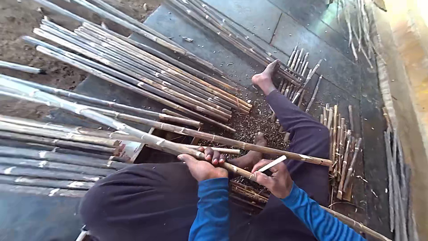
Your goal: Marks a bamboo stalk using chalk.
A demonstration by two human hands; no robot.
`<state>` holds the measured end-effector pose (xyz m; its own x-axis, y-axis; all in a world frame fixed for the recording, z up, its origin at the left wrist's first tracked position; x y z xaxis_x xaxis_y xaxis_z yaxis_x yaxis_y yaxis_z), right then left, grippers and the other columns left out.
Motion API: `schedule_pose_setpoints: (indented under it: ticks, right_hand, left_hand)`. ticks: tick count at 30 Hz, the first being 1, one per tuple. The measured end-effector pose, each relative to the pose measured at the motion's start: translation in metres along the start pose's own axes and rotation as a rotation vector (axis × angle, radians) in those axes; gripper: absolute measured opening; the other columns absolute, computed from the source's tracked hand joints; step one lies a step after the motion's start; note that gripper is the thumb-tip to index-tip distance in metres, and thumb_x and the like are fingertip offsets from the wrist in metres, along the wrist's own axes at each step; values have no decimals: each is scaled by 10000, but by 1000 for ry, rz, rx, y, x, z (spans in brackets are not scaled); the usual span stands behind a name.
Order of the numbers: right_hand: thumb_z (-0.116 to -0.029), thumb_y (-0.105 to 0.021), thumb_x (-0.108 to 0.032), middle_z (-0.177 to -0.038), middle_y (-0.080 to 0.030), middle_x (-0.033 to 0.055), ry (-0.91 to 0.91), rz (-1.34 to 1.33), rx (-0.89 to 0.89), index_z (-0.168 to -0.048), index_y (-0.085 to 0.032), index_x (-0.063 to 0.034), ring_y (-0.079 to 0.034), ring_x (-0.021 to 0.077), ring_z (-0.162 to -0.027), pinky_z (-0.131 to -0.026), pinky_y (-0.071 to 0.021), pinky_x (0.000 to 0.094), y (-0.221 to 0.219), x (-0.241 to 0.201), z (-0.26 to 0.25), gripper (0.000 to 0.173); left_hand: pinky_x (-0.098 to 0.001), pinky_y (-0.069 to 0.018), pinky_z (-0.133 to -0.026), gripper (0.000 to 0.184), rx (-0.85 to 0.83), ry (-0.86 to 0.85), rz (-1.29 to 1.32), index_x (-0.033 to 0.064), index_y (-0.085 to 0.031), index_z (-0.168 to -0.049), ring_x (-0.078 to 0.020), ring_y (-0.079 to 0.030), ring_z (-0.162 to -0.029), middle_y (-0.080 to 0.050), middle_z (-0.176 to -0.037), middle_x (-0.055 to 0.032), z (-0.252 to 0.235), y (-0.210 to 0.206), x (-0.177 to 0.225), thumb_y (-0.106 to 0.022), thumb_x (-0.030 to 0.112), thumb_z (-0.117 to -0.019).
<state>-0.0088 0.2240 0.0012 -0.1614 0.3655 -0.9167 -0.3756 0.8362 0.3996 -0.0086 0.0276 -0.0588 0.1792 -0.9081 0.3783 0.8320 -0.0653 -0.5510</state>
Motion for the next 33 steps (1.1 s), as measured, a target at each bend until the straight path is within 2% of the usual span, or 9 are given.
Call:
schedule_pose_setpoints:
  ticks: [2, 9, 14, 17, 23, 25, 27, 30, 33]
  right_hand:
    - [-877, -679, -91, -818, -745, 5, 69, -3, -58, -867, -765, -59, -692, 65, -724, -649, -603, 279, -7, -2, 3, 93]
    - [-908, -674, -114, -823, -744, 23, 12, -64, -5, -909, -759, -53, -679, 80, -687, -612, -589, 280, -11, -11, 17, 105]
    - [-906, -673, -88, -794, -733, 18, -80, -103, 19, -919, -759, -54, -632, 62, -581, -508, -549, 250, -16, -22, 27, 94]
    - [-923, -668, -93, -670, -677, 41, -209, -175, 47, -921, -747, -48, -574, 97, -436, -371, -499, 264, -21, -25, 29, 91]
    - [-943, -676, -63, -663, -664, 68, -747, -383, -71, -933, -754, -6, -533, 72, -440, -381, -427, 208, -17, -20, 17, 98]
    - [-960, -677, -92, -726, -690, 103, -667, -400, 72, -995, -758, 2, -607, 120, -531, -480, -523, 254, -8, -22, 11, 129]
    - [-1005, -653, -156, -827, -740, 110, -544, -266, 50, -1062, -752, -26, -705, 199, -658, -627, -631, 360, -4, -27, 10, 173]
    - [-1048, -595, -263, -870, -751, 4, -429, 84, -158, -1098, -748, -110, -679, 99, -595, -561, -607, 286, -11, -32, 21, 221]
    - [-1049, -580, -274, -937, -750, -3, -2, 557, 73, -1173, -737, -110, -713, 84, -765, -662, -625, 314, 11, -34, 48, 258]
  left_hand:
    - [-252, -339, -339, 747, -19, 24, 34, 207, -484, -806, -75, -335, -338, -330, -470, 79, 1, 2, 3, -54, 798, -964]
    - [-334, -401, -401, 810, -67, 47, 43, 191, -436, -658, -154, -413, -402, -382, -491, 26, 7, 5, 19, -19, 827, -937]
    - [-299, -317, -388, 826, -381, 101, 215, 186, -416, -580, -129, -329, -373, -317, -453, 34, 9, 5, 26, -30, 830, -924]
    - [-301, -338, -406, 836, -559, 135, 337, 170, -438, -580, -132, -350, -384, -341, -460, 26, 13, 5, 32, -15, 804, -924]
    - [-323, -419, -439, 867, -829, 180, 448, 129, -502, -606, -154, -444, -403, -413, -467, 7, 20, 4, 33, -47, 785, -946]
    - [-314, -424, -424, 875, -833, 192, 488, 119, -532, -634, -147, -450, -390, -425, -463, 5, 17, -2, 30, -53, 781, -946]
    - [-306, -414, -392, 901, -768, 158, 484, 116, -559, -673, -138, -431, -364, -413, -455, 9, 11, -3, 24, -61, 822, -927]
    - [-286, -408, -351, 945, -564, -7, 317, 123, -598, -842, -116, -422, -346, -433, -475, 19, 3, -4, 17, 0, 853, -900]
    - [-294, -495, -447, 884, -353, -130, 40, 162, -632, -1038, -113, -515, -456, -531, -590, 33, -7, -14, 22, 28, 746, -979]
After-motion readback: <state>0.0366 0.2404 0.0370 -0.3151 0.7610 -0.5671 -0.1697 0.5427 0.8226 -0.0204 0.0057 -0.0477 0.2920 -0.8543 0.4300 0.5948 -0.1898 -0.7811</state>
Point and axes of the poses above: each hand's wrist, its own z-axis away from the middle knuckle, its own y-axis out of the back of the hand, x = y × z, the point moved 5 cm from there along -z, towards the middle knuckle
